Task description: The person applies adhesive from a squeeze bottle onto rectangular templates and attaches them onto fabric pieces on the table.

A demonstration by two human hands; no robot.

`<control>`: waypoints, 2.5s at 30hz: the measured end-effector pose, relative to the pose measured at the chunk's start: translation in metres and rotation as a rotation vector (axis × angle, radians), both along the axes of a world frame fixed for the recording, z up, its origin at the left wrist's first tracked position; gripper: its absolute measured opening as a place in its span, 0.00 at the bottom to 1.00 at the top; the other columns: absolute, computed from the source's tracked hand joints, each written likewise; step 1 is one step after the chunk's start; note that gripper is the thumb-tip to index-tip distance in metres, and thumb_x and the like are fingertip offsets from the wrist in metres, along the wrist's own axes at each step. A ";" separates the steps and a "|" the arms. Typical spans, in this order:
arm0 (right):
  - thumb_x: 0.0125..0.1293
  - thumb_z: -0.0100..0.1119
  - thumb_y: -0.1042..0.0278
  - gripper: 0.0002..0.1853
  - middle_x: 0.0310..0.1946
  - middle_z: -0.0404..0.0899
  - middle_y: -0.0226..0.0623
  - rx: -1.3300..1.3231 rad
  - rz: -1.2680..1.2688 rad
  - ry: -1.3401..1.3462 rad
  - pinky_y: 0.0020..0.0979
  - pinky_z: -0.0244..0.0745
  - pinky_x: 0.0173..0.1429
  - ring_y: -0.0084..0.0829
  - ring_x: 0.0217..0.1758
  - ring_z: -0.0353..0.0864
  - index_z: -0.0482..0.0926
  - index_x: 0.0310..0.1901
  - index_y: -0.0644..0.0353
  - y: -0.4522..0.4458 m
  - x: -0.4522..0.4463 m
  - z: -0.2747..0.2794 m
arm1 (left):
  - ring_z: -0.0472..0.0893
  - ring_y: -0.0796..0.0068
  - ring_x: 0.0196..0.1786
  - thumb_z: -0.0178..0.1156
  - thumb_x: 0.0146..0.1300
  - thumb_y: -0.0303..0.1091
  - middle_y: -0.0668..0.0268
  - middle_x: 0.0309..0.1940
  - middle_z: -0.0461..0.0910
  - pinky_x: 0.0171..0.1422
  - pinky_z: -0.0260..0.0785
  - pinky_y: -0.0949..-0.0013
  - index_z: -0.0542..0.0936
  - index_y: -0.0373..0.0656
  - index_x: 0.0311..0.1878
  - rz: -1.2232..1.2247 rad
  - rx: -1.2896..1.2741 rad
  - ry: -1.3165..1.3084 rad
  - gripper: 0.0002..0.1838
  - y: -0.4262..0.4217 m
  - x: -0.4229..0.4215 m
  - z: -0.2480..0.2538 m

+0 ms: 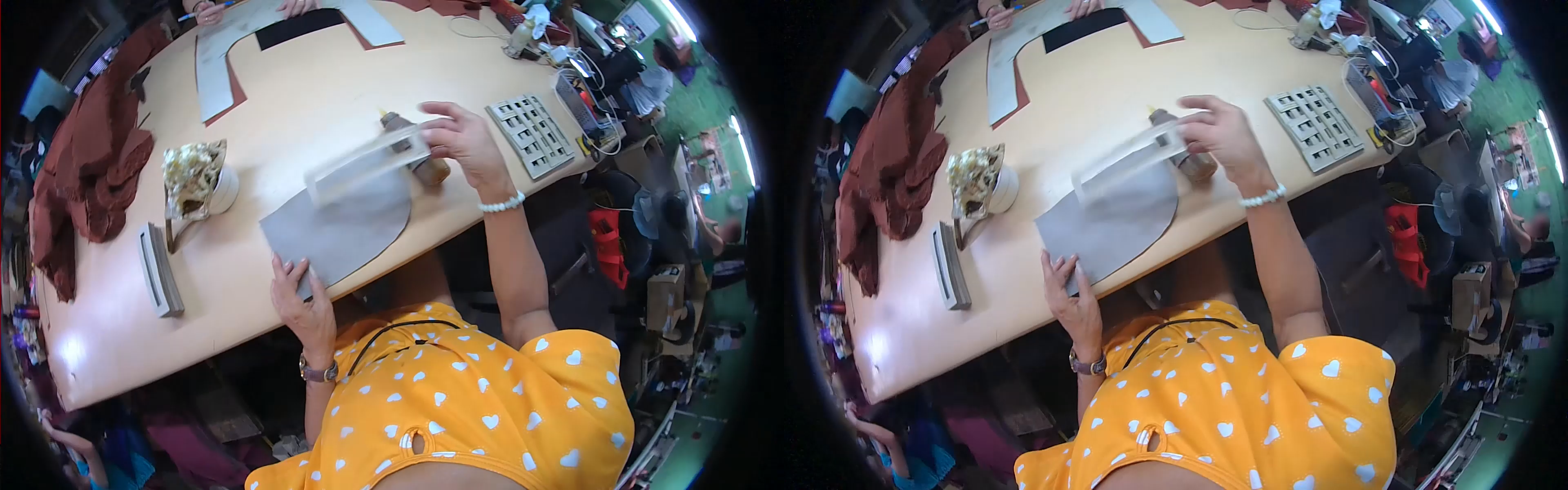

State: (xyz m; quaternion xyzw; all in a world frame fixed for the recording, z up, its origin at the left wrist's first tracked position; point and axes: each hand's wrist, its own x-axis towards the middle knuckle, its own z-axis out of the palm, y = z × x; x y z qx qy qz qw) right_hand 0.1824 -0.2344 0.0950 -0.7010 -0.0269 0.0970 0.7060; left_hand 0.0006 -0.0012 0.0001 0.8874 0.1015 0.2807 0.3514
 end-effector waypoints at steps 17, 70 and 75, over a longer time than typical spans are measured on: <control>0.56 0.58 0.83 0.23 0.40 0.75 0.40 0.285 -1.012 -0.223 0.27 0.79 0.38 0.27 0.34 0.79 0.66 0.54 0.66 -0.163 -0.034 -0.088 | 0.75 0.59 0.52 0.55 0.59 0.23 0.58 0.42 0.81 0.62 0.59 0.58 0.63 0.31 0.64 0.011 -0.009 -0.006 0.28 -0.005 0.002 0.002; 0.68 0.50 0.68 0.15 0.30 0.69 0.29 -0.028 -0.698 -0.457 0.20 0.64 0.36 0.17 0.29 0.65 0.68 0.53 0.64 0.001 -0.045 -0.101 | 0.81 0.49 0.42 0.70 0.46 0.47 0.48 0.37 0.81 0.47 0.73 0.55 0.67 0.38 0.56 0.616 0.260 0.479 0.37 0.236 0.054 0.066; 0.68 0.50 0.68 0.15 0.30 0.70 0.30 0.001 -0.686 -0.447 0.20 0.64 0.36 0.17 0.29 0.65 0.68 0.54 0.64 0.001 -0.045 -0.102 | 0.81 0.49 0.42 0.71 0.44 0.48 0.49 0.37 0.81 0.48 0.73 0.55 0.65 0.38 0.60 0.604 0.261 0.494 0.42 0.238 0.054 0.066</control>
